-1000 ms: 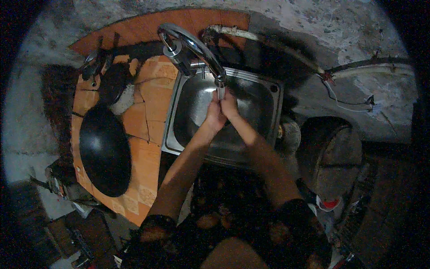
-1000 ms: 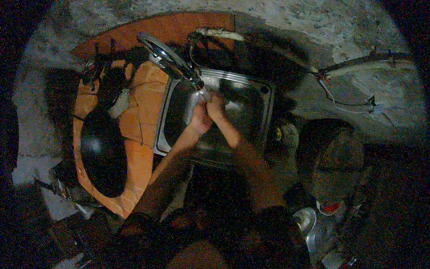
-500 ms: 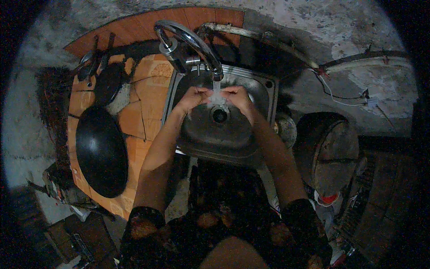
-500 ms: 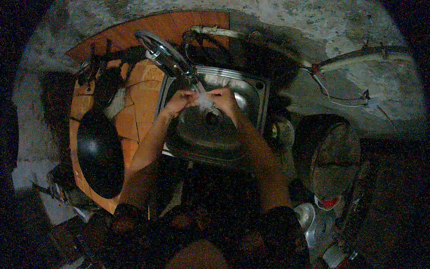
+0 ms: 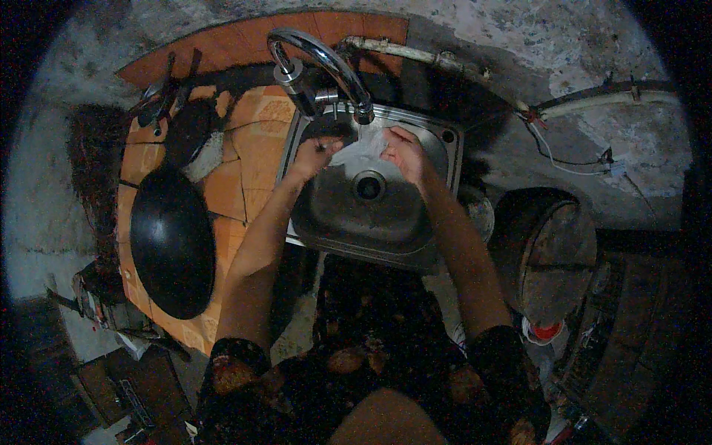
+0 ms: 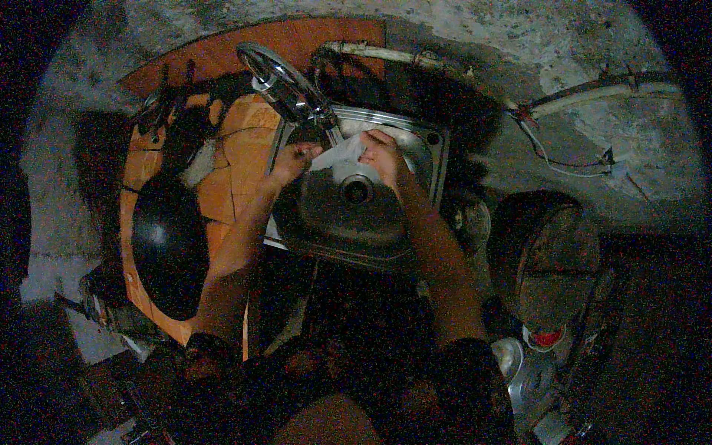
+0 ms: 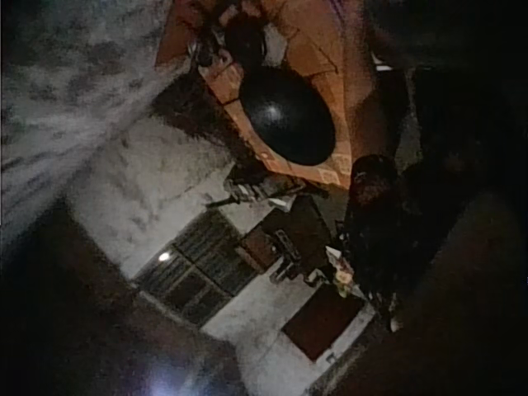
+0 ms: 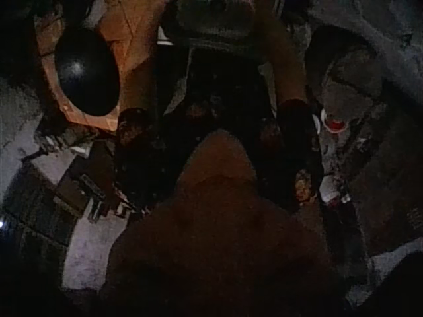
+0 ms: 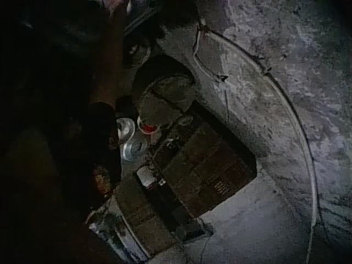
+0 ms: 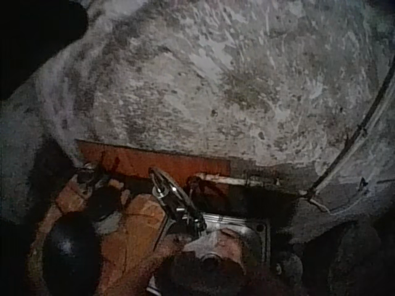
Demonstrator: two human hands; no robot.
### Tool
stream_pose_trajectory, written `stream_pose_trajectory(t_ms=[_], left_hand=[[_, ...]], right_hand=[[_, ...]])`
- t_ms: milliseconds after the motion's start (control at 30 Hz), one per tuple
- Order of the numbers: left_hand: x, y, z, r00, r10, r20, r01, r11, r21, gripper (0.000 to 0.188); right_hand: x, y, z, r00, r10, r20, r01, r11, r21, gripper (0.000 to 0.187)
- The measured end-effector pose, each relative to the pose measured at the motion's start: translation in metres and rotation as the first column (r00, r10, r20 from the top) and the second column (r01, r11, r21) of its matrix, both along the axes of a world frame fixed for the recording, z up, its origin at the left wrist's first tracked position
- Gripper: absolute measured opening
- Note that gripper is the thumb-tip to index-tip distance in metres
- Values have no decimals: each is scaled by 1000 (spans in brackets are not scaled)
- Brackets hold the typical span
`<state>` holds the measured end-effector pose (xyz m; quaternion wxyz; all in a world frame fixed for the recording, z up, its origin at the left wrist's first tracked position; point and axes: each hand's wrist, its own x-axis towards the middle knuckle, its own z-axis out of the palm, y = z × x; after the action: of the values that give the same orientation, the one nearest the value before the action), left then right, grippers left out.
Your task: The person rinses a white cloth under a faucet, wipes the edges and interior surfaces of a metal sink, and then rinses the cloth again.
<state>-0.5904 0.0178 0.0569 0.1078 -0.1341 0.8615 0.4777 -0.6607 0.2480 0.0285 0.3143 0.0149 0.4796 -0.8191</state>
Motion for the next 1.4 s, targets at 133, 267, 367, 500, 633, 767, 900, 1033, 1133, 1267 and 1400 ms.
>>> stream_pose_trajectory(t_ms=[133, 267, 367, 500, 633, 767, 900, 1033, 1133, 1267, 1400], left_hand=[[6, 0, -35, 825, -323, -464, 242, 943, -227, 36], [0, 32, 11, 969, -101, -224, 200, 853, 483, 27], [-11, 30, 2, 950, -208, -233, 248, 955, 160, 13], [-14, 35, 2, 951, -214, -223, 250, 957, 150, 14], [-11, 31, 10, 975, -35, -221, 126, 902, 414, 15], [-9, 38, 46, 945, -11, -326, 149, 903, 402, 18], [-6, 48, 69, 977, 51, -207, 85, 797, 597, 20], [23, 42, 63, 957, 288, 20, -188, 568, 801, 9], [10, 70, 24, 918, 359, 167, -339, 495, 800, 17], [12, 66, -43, 883, 466, 54, -276, 422, 863, 18], [12, 102, -31, 845, 517, -136, -311, 683, 660, 15]], right_hand=[[5, -13, 31, 980, 178, -85, -162, 972, 168, 21], [8, -15, 45, 869, 356, -343, -268, 923, 276, 22], [2, -12, 30, 800, 277, -532, -118, 942, 313, 19], [-6, 1, -13, 709, 344, -615, -45, 893, 448, 20], [11, 7, -45, 666, 484, -568, -60, 793, 606, 18], [40, 16, -109, 946, 141, -292, 6, 893, 450, 23], [64, 3, -138, 996, -40, 85, 33, 997, 73, 46], [85, -56, -43, 759, 140, 635, 143, 917, -373, 42], [49, -55, -103, 937, 23, 349, 155, 867, -474, 41], [81, -98, -55, 951, -299, 83, 281, 943, 178, 41], [70, -84, -8, 933, -246, 263, 179, 950, 255, 47]])
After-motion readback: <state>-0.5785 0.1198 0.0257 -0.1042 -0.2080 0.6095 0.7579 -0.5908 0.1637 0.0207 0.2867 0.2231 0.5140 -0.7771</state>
